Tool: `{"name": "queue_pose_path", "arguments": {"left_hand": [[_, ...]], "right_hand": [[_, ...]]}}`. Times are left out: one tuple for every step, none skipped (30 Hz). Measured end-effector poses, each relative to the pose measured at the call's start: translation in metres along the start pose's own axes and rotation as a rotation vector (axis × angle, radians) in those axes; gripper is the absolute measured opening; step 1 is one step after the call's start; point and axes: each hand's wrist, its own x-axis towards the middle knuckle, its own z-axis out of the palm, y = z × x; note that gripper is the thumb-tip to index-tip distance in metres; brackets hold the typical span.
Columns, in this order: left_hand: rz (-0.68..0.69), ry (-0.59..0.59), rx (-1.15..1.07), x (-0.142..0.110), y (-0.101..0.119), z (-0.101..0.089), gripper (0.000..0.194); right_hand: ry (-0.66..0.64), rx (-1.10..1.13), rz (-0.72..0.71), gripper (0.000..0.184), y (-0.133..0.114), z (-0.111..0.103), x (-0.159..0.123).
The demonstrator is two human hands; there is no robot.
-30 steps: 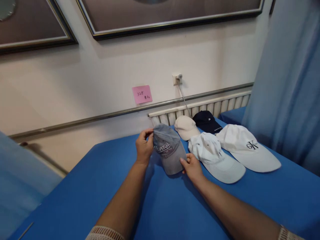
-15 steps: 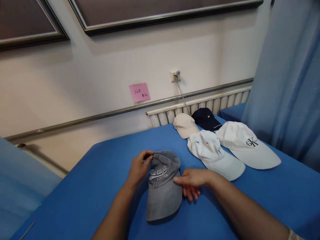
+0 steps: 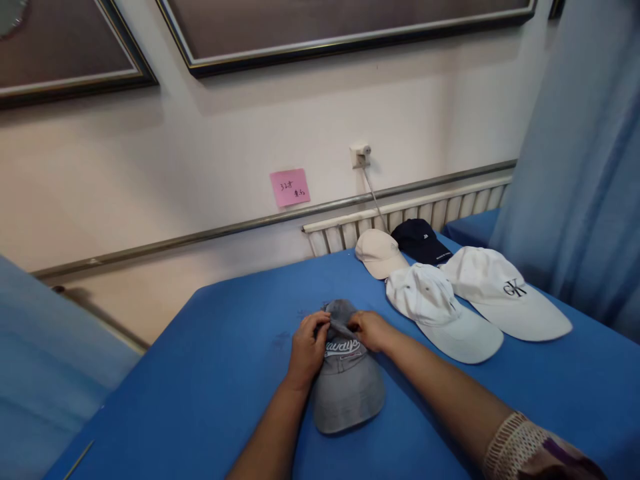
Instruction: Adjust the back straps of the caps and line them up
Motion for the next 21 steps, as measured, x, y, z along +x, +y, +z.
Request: {"name": "queue_pose_path", "arguments": {"left_hand": [[0.008, -0.018, 0.003, -0.002, -0.003, 0.0, 0.011], [0.016, -0.034, 0.006, -0.004, -0.006, -0.001, 0.011], [0.023, -0.041, 0.008, -0.005, -0.008, -0.001, 0.011], [0.027, -0.04, 0.008, -0.006, -0.009, -0.001, 0.011], [0.025, -0.033, 0.007, -0.006, -0.011, -0.001, 0.011], [0.019, -0.024, 0.002, -0.007, -0.013, 0.0, 0.01], [0.011, -0.014, -0.006, -0.007, -0.014, 0.001, 0.01], [0.002, -0.007, -0.015, -0.007, -0.015, 0.002, 0.01], [-0.006, -0.001, -0.025, -0.007, -0.017, 0.003, 0.01], [-0.011, 0.004, -0.033, -0.007, -0.018, 0.003, 0.01], [-0.016, 0.012, -0.038, -0.007, -0.018, 0.004, 0.01], [-0.022, 0.023, -0.042, -0.007, -0.019, 0.003, 0.01], [-0.032, 0.038, -0.047, -0.007, -0.018, 0.003, 0.01], [-0.048, 0.054, -0.056, -0.007, -0.018, 0.002, 0.01], [-0.067, 0.07, -0.068, -0.007, -0.017, 0.002, 0.01], [-0.086, 0.083, -0.082, -0.007, -0.015, 0.001, 0.011], [-0.1, 0.09, -0.096, -0.006, -0.013, 0.0, 0.011], [-0.108, 0.093, -0.106, -0.006, -0.011, 0.0, 0.011], [-0.109, 0.096, -0.11, -0.006, -0.009, -0.001, 0.011], [-0.105, 0.103, -0.108, -0.006, -0.007, -0.001, 0.011], [-0.099, 0.114, -0.101, -0.005, -0.005, -0.002, 0.01]], "right_hand": [[-0.028, -0.023, -0.012, 0.009, 0.0, 0.002, 0.001], [-0.044, -0.046, -0.016, 0.008, 0.0, 0.003, 0.001], [-0.051, -0.068, -0.013, 0.008, 0.0, 0.004, 0.0], [-0.052, -0.088, -0.006, 0.01, -0.001, 0.005, -0.001], [-0.049, -0.104, 0.004, 0.012, -0.002, 0.006, -0.002], [-0.044, -0.116, 0.014, 0.013, -0.003, 0.006, -0.003], [-0.037, -0.123, 0.025, 0.014, -0.003, 0.007, -0.004], [-0.028, -0.126, 0.033, 0.014, -0.004, 0.008, -0.005], [-0.016, -0.123, 0.04, 0.013, -0.004, 0.008, -0.006], [0.001, -0.115, 0.044, 0.012, -0.003, 0.007, -0.006], [0.023, -0.102, 0.049, 0.011, -0.002, 0.007, -0.007], [0.053, -0.088, 0.057, 0.011, 0.0, 0.005, -0.007], [0.084, -0.081, 0.067, 0.013, 0.003, 0.004, -0.008], [0.129, -0.054, 0.083, 0.015, 0.006, 0.002, -0.008], [0.189, 0.014, 0.098, 0.017, 0.01, 0.0, -0.009], [0.258, 0.125, 0.109, 0.019, 0.013, -0.001, -0.009], [0.325, 0.265, 0.114, 0.021, 0.017, -0.002, -0.01], [0.383, 0.408, 0.115, 0.022, 0.02, -0.002, -0.01], [0.424, 0.529, 0.114, 0.024, 0.022, -0.002, -0.01], [0.444, 0.605, 0.113, 0.024, 0.024, -0.001, -0.01], [0.444, 0.623, 0.115, 0.023, 0.025, -0.001, -0.01]]}}
